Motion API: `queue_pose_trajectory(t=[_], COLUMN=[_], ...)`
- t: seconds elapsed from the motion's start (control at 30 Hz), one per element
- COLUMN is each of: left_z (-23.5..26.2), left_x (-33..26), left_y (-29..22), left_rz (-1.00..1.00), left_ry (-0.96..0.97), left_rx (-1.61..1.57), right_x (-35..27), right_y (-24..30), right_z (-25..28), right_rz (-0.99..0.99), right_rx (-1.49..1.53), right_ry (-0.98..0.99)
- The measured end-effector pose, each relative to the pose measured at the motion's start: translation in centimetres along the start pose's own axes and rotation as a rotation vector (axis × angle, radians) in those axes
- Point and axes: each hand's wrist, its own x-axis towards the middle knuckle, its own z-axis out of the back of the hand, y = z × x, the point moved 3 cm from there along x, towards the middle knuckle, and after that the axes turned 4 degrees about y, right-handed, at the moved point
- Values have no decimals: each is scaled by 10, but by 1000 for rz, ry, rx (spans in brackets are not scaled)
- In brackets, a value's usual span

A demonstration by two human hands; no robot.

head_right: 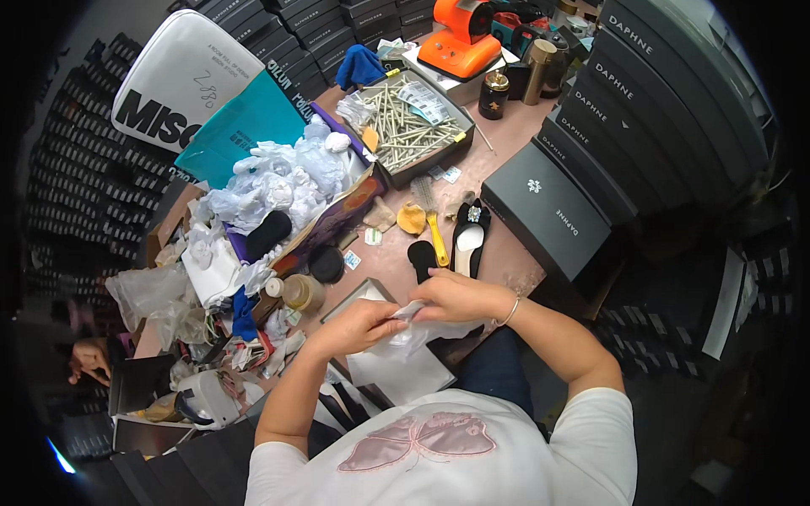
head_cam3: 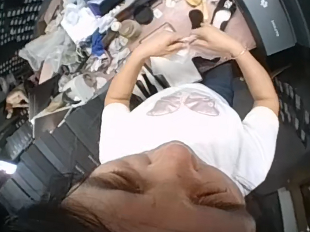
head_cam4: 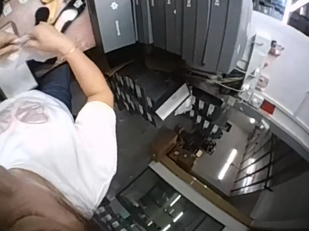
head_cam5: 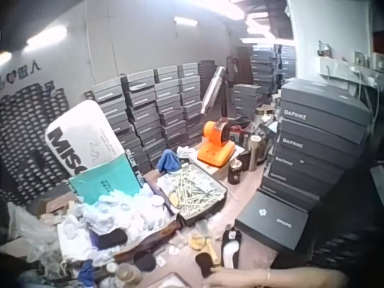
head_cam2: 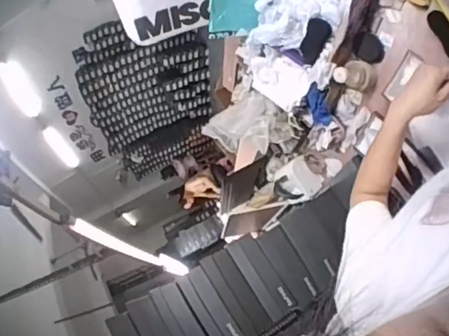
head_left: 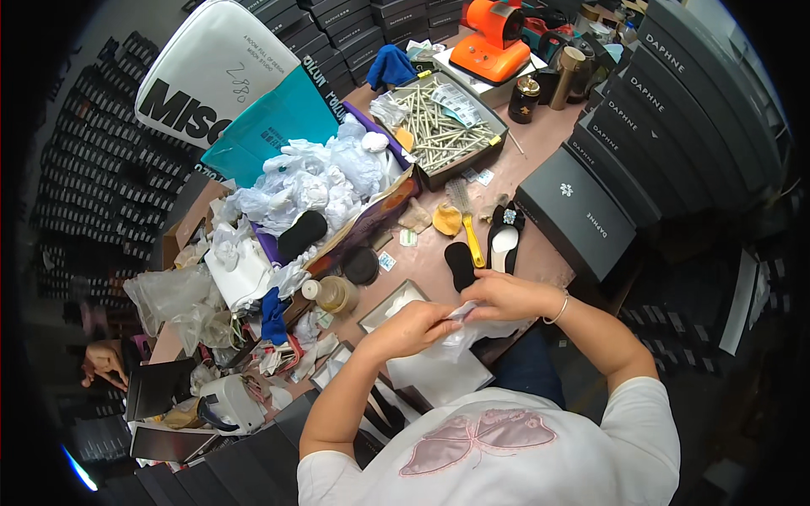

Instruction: The person is cleaning and packing a pair of shoes into a box with protective materials.

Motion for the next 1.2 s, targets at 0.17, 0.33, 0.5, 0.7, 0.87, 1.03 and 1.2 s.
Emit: queue_pose_trajectory(t=[0.17, 0.33, 0.5, 0.7, 0.87, 1.03, 1.2], left_z=[-13, -29, -68, -57, -69, -64, -59], left_x=[-88, -154, -170, -172, -149, -110, -91], left_y=[42, 73, 123, 125, 117, 112, 100], left_rz=[179, 380, 293, 205, 219, 199, 191], left_ry=[-98, -602, -954, -991, -889, -922, -851], left_rx=[141, -299, -760, -756, -794, -926, -897], right_x=[-28, -60, -85, -127, -171, -231, -183], right_y=[18, 1, 24, 16, -36, -103, -46], right_z=[-28, -59, -69, -77, -87, -96, -49], right_rz=[-155, -272, -326, -351, -549, -879, -588], right_rx=[1, 9, 101, -71, -31, 152, 39], right_ry=[-218, -373, -421, -319, -323, -528, -551])
